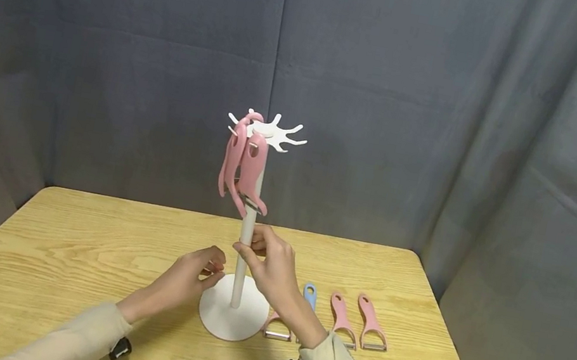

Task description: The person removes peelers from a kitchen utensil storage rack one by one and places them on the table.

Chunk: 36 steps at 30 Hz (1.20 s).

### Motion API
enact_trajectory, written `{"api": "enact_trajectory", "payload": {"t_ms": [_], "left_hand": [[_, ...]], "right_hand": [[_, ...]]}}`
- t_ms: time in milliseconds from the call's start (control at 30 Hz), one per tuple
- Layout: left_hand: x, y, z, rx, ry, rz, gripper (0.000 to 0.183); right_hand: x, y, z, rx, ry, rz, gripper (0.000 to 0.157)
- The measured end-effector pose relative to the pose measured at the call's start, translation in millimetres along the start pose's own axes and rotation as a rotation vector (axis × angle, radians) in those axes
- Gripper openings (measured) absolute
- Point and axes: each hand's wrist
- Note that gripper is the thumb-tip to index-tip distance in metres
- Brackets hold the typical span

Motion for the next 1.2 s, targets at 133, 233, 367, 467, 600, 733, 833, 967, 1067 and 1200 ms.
{"api": "enact_trajectory", "payload": {"t_ms": [133, 233, 367, 467, 600, 733, 833, 967, 1067, 1200], "left_hand": [[-2.6, -3.6, 8.4, -0.024, 0.017, 0.014, 0.022], [-4.1, -5.5, 14.4, -0.043, 0.021, 0.024, 0.019], [-5.7, -7.6, 21.9, -0.076, 0.023, 0.026, 0.017], [-6.8, -9.0, 26.5, -0.096, 0.029, 0.022, 0.015], [-6.6, -9.9, 29.5, -0.108, 0.044, 0.009, 0.013], [-5.8, -9.6, 31.0, -0.117, 0.055, 0.009, 0.013], [-6.6, -8.7, 32.5, -0.117, 0.055, 0.016, 0.012], [-7.7, -8.0, 33.4, -0.111, 0.060, 0.019, 0.012], [-8.1, -8.3, 33.6, -0.110, 0.062, 0.017, 0.012], [-8.3, -8.4, 33.9, -0.121, 0.058, 0.009, 0.013]], "right_hand": [[-0.4, -1.1, 1.5, 0.001, 0.007, 0.000, 0.022], [-0.4, -1.6, 2.3, 0.006, 0.006, -0.009, 0.020], [-0.7, -2.1, 2.9, 0.012, 0.006, -0.016, 0.019], [-0.9, -2.4, 3.0, 0.012, 0.002, -0.018, 0.019], [-2.0, -2.6, 2.4, 0.006, -0.003, -0.013, 0.019], [-2.4, -2.5, 0.9, 0.003, -0.013, -0.010, 0.020], [-2.6, -1.6, -0.6, 0.003, -0.019, -0.018, 0.021], [-0.2, -0.6, -1.1, 0.000, -0.013, -0.037, 0.022], [13.5, -1.2, 1.9, -0.001, -0.005, -0.040, 0.021], [34.8, -2.1, 6.9, 0.005, -0.002, -0.030, 0.020]]}}
Point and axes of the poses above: each hand's wrist, its own y-axis away from the middle knuckle, its own z-axis out of the back of the hand, x = y × z, and after that the axes turned 15 degrees about x, right-handed
